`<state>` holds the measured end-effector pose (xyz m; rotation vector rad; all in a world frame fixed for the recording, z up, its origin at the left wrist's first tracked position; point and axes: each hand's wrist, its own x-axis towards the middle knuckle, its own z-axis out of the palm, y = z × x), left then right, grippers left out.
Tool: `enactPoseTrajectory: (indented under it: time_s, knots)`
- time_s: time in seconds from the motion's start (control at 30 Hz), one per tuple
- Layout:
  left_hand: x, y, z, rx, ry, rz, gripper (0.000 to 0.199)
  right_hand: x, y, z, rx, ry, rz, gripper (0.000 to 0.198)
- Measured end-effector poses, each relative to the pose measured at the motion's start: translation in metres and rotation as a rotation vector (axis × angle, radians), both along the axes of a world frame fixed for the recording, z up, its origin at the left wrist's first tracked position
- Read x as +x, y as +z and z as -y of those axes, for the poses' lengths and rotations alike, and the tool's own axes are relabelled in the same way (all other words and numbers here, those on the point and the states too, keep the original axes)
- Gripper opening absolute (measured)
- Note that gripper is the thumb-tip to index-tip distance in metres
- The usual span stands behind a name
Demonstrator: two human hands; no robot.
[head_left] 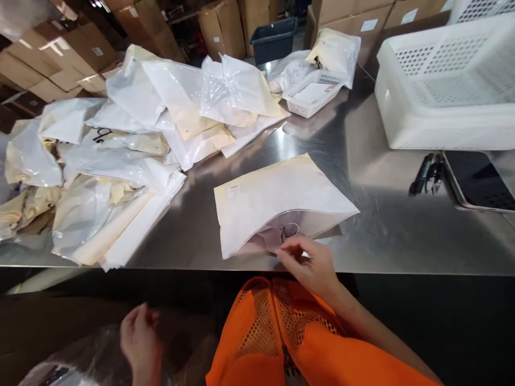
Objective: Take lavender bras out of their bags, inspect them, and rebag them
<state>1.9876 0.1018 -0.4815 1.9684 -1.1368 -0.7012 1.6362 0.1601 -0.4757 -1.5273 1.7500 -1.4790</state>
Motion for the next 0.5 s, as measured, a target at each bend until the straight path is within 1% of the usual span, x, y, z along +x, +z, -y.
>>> enactPoseTrajectory:
  time_s: [0.03,0.07,0.1,0.13,0.17,0.2,0.23,0.3,0.37,0.43,0.5]
  knots:
    - [-0.011,-0.003,0.002,0.039,-0.053,-0.060,0.036,0.009,0.000,-0.001,0.041,0.099,-0.021,0.006]
    - [-0.026,-0.004,0.006,0.099,-0.163,-0.149,0.040,0.017,-0.001,-0.001,0.062,0.172,-0.068,0.005]
    - [-0.043,-0.003,0.012,0.176,-0.315,-0.255,0.046,0.023,-0.002,-0.001,0.057,0.203,-0.139,0.005]
    - [-0.061,0.000,0.020,0.265,-0.495,-0.368,0.055,0.028,-0.005,0.000,0.032,0.186,-0.218,0.007]
    - [-0.080,0.004,0.028,0.347,-0.623,-0.454,0.064,0.031,-0.008,0.001,0.002,0.136,-0.296,0.009]
    - [-0.098,0.008,0.036,0.415,-0.710,-0.509,0.069,0.032,-0.011,0.004,-0.014,0.081,-0.364,0.012]
    - [-0.114,0.013,0.043,0.464,-0.748,-0.535,0.070,0.031,-0.015,0.008,-0.006,0.031,-0.416,0.015]
    - [-0.137,0.019,0.051,0.512,-0.763,-0.556,0.061,0.025,-0.023,0.018,0.054,-0.029,-0.459,0.030]
    - [-0.149,0.019,0.051,0.516,-0.755,-0.592,0.052,0.021,-0.029,0.033,0.134,0.000,-0.384,0.042]
    - [-0.152,0.013,0.046,0.527,-0.751,-0.633,0.049,0.019,-0.030,0.054,0.169,0.066,-0.244,0.039]
    - [-0.152,0.006,0.038,0.560,-0.762,-0.658,0.050,0.018,-0.026,0.081,0.159,0.090,-0.111,0.027]
